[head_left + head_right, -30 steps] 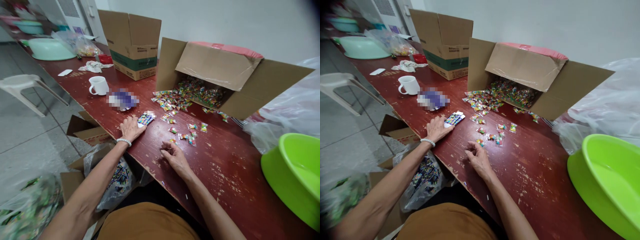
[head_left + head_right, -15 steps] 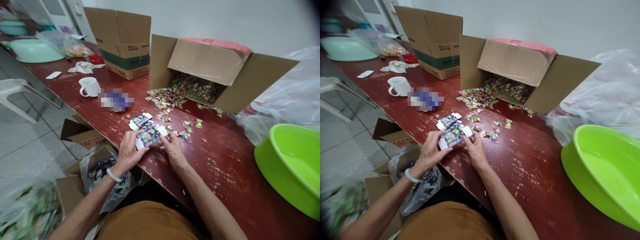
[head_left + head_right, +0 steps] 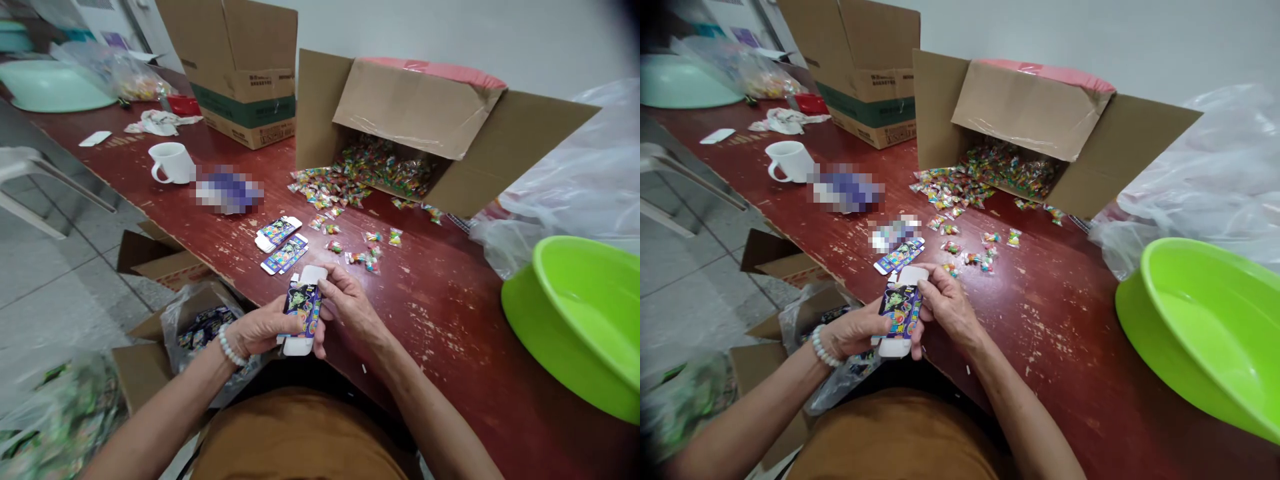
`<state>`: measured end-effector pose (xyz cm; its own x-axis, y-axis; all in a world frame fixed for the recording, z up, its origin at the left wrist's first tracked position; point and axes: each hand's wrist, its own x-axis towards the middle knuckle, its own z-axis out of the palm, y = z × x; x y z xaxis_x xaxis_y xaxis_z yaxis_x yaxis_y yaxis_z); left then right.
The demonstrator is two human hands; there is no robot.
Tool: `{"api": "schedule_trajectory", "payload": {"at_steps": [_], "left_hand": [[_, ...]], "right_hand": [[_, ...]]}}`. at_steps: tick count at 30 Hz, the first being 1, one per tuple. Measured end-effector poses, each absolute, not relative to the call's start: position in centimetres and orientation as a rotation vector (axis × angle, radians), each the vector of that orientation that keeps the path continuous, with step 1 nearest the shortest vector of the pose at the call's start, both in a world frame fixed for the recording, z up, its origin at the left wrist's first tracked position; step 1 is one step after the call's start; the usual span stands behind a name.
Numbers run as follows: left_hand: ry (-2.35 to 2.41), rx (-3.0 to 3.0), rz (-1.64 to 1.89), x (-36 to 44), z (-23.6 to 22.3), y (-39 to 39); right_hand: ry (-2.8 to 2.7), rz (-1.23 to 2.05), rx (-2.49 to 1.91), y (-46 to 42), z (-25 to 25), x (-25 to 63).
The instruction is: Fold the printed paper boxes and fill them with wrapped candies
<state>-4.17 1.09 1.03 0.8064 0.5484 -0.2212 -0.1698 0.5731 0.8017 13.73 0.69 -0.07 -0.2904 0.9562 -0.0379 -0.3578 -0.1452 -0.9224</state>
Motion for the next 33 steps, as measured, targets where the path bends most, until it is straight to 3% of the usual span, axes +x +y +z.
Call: {"api": "schedule_trajectory", "payload": {"at_steps": [11,17,23,33], "left_hand": [[0.916,1.024,0.727,-3.4,-0.2,0.8],[1.001,1.148,0.801,-2.5,0.3,0.1],[1.087,1.121,1.162,-2.0,0.5,-1.1],[1.169,1.308,0.999,-3.3,-0.4,-0.8]], "right_hand": [[-0.905,1.760,-0.857,-0.9,0.5,12.7],[-1.106,1.343,-1.093,0.1,-0.4,13.6],[-1.057,1.280,-1.089,-0.2,-0.9,13.6],[-1.086,1.449,-1.143,0.2,-1.3,14.5]]}}
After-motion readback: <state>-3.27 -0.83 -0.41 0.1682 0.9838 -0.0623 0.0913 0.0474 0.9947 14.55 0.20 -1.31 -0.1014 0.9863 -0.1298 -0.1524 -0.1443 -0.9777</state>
